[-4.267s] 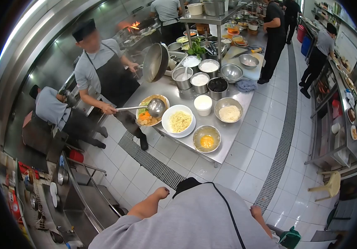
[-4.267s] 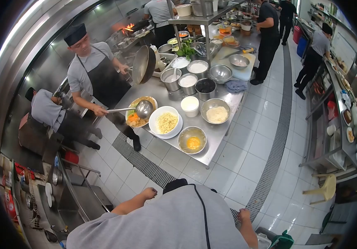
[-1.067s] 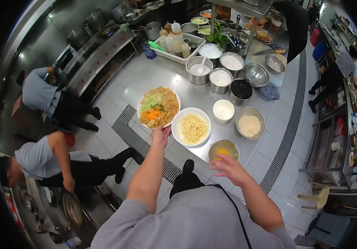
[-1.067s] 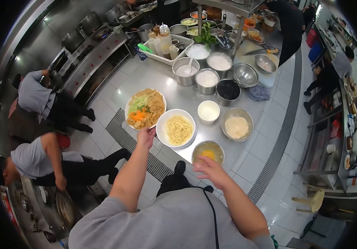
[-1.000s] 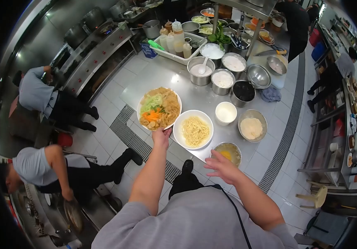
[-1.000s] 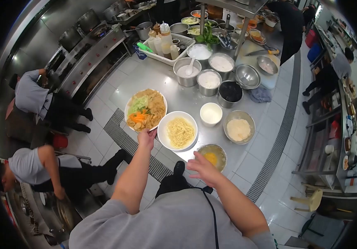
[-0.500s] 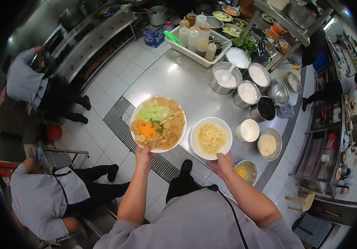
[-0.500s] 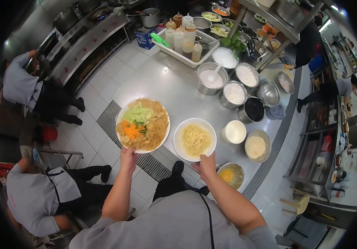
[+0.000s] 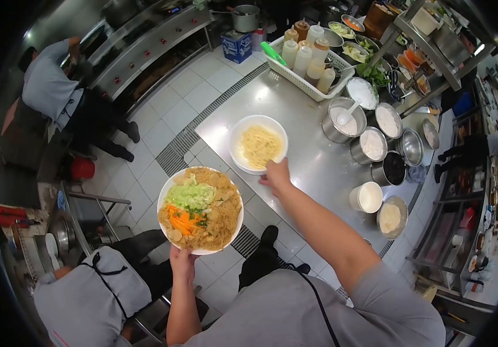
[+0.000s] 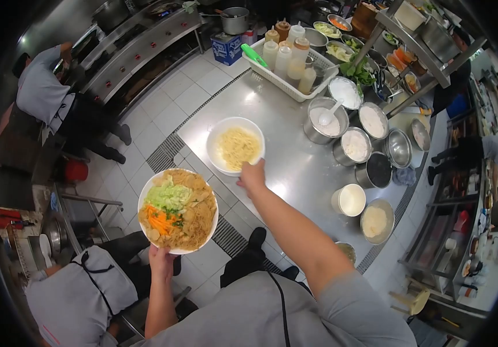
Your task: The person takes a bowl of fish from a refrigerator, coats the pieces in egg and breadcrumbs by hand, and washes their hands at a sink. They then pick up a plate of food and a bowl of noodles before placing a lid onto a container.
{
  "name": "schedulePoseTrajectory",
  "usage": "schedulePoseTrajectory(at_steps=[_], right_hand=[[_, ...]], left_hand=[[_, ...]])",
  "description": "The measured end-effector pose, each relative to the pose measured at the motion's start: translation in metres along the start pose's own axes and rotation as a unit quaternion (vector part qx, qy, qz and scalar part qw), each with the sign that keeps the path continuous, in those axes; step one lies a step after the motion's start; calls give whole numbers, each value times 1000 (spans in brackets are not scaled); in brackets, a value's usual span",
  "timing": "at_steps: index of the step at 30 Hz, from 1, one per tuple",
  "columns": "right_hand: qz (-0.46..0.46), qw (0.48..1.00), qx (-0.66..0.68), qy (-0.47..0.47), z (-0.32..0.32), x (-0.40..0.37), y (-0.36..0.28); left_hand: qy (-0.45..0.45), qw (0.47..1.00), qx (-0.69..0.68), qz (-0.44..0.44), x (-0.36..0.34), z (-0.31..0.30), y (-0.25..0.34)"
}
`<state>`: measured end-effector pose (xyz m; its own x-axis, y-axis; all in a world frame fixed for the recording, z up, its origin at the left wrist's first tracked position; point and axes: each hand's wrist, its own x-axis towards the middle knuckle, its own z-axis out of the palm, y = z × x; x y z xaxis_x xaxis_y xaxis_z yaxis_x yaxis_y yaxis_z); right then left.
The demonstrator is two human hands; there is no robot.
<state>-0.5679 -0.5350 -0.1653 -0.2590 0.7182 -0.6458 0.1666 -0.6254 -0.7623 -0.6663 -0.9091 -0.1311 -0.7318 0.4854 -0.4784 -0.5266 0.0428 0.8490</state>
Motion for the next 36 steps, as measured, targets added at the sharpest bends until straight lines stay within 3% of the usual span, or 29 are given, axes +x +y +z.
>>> schedulePoseTrajectory(at_steps=[4,6,9,11,13,14,16,23,29,30,36], right_hand=[[-14,1000,4,-14,48,27,-2],[-23,997,-29,-71,52,37,3],[-103,992,-67,38,42,20,22],[-206,939,-259,-94,12,-9,32],[-173,933,-226,-222,-32,-52,27],[-175,936,-222,-212,-57,-73,24],[-54,942,-130,-303,-107,-108,16],[-47,967,-32,-250,-314,-228,-19],[-142,982,50,-115,-483,-332,19],[-104,985,80,-114,-529,-355,-27],[-138,981,120,55,-655,-422,65]], left_hand=[[-10,1000,-10,0,-8,-9,-8],[-13,1000,-22,2,-17,0,-6],[-33,999,-32,1,-21,6,-13],[-51,998,-17,12,-26,13,-10],[-70,997,-3,16,-28,21,-10],[-91,996,10,12,-28,29,-11],[-126,992,27,9,-31,51,-9],[-301,944,115,-74,-100,187,8],[-431,885,117,-129,-192,305,-62],[-418,881,131,-178,-235,364,-34],[-504,826,144,-208,-306,454,-162]])
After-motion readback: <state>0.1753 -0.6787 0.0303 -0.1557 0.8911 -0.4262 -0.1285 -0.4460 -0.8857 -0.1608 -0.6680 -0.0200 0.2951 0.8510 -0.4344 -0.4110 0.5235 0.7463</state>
